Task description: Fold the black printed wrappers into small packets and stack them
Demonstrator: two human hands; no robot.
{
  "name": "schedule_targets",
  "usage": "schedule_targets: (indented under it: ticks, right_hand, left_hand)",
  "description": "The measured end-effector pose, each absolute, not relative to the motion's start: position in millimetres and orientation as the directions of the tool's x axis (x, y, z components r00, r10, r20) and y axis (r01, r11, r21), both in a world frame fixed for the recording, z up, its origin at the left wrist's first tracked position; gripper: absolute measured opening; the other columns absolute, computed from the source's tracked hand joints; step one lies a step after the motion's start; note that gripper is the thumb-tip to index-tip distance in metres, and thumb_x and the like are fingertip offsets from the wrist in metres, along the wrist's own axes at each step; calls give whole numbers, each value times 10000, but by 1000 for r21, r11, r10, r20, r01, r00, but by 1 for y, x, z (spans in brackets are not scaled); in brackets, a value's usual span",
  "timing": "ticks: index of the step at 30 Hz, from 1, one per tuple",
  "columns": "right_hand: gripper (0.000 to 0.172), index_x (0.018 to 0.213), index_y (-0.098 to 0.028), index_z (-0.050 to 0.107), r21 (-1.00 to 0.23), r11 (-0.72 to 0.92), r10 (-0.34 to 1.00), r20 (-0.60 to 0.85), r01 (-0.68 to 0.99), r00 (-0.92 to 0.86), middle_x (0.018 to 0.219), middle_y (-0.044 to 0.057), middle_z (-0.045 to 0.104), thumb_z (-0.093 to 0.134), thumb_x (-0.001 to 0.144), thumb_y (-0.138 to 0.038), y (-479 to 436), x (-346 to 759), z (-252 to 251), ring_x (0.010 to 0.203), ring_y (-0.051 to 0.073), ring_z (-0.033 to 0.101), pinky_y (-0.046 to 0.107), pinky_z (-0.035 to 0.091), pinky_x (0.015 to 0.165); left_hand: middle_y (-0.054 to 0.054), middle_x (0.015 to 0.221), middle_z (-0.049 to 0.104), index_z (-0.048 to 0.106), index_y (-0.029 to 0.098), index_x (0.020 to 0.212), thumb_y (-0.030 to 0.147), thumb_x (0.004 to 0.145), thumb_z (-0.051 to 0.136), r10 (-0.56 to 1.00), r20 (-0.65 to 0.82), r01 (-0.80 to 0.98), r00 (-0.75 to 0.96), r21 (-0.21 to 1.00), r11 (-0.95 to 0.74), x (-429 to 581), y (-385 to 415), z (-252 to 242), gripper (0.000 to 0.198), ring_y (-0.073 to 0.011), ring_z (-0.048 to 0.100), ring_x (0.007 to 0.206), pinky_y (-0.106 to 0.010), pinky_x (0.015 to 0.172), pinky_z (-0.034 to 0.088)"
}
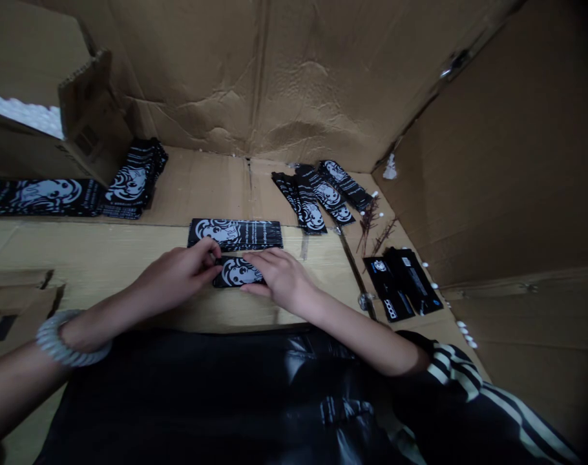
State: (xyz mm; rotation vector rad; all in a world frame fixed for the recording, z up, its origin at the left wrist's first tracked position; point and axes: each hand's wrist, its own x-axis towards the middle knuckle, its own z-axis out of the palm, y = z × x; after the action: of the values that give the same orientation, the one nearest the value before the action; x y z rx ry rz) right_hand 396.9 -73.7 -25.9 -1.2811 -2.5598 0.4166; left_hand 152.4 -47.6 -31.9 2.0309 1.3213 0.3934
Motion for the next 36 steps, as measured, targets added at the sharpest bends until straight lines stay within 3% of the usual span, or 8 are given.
schedule_targets:
  ticks: [6,15,17,20,22,25,31,36]
  right_hand:
    - [592,1400,-108,680,-331,581,805,100,744,-584,1379,165,740,757,950,-486,-73,396,-27,1198,289,700,431,543,1081]
    - [591,1399,-79,670,-270,601,795,107,752,-597,1377,169,739,718,975,-488,-74,396,-27,1209,277,691,402,537,1100]
    - [604,1404,-75,665,-260,606,792,111,752,-600,1378,177,736,712,974,-497,-74,396,-28,1210,280,689,408,537,1103]
    - [589,1397,-75,667,-233,614,787,108,754,-607,1352,186,744,706,978,-487,-74,396,-25,1201,278,689,408,541,1100]
    - [570,1369,-52,677,-191,621,781,75,760,-620,1330,189,751,719,975,-460,-75,394,-22,1200,280,688,400,539,1107]
    - [537,1368,-13,667,-119,625,776,-4,771,-630,1371,199,730,682,1009,-412,-77,391,-20,1271,288,666,399,496,1173]
    - [709,1624,4,367,-50,546,835,-60,837,-548,1708,270,326,581,1062,-372,-94,382,-29,1626,361,295,601,328,1290]
    - [665,1677,-8,213,-167,643,735,-138,747,-664,1760,229,148,417,1087,-238,-100,385,-32,1670,298,134,605,232,1324]
  left_hand:
    - [-11,762,708,532,260,1161,698,782,662,889,-144,746,435,610,-267,154,-51,-22,593,-260,673,678,-371,613,413]
    - [-20,743,732,566,227,1279,684,896,556,870,-123,678,478,681,-277,156,-48,-27,596,-257,683,657,-354,616,462]
    - [-77,869,783,599,214,1350,649,978,444,885,-80,748,459,572,-336,158,-51,-23,593,-307,727,755,-400,669,515]
    - [-197,1241,764,664,190,1402,497,1052,342,836,94,802,540,246,-545,165,-64,-18,567,-425,725,1086,-568,868,552]
    - [-230,1490,642,650,164,1452,436,1076,291,740,196,738,643,98,-667,172,-75,-20,587,-464,606,1347,-706,1081,435]
    - [-245,1642,468,520,109,1567,474,1093,211,673,204,676,711,61,-734,181,-88,-33,674,-436,442,1528,-784,1221,213]
    - [-252,1718,282,332,1,1636,562,1068,171,741,-27,738,671,107,-666,187,-90,-54,814,-398,298,1615,-716,1260,227]
    - [-239,1734,272,312,24,1653,623,1047,214,727,-121,737,675,144,-660,187,-88,-55,858,-403,207,1645,-704,1293,147]
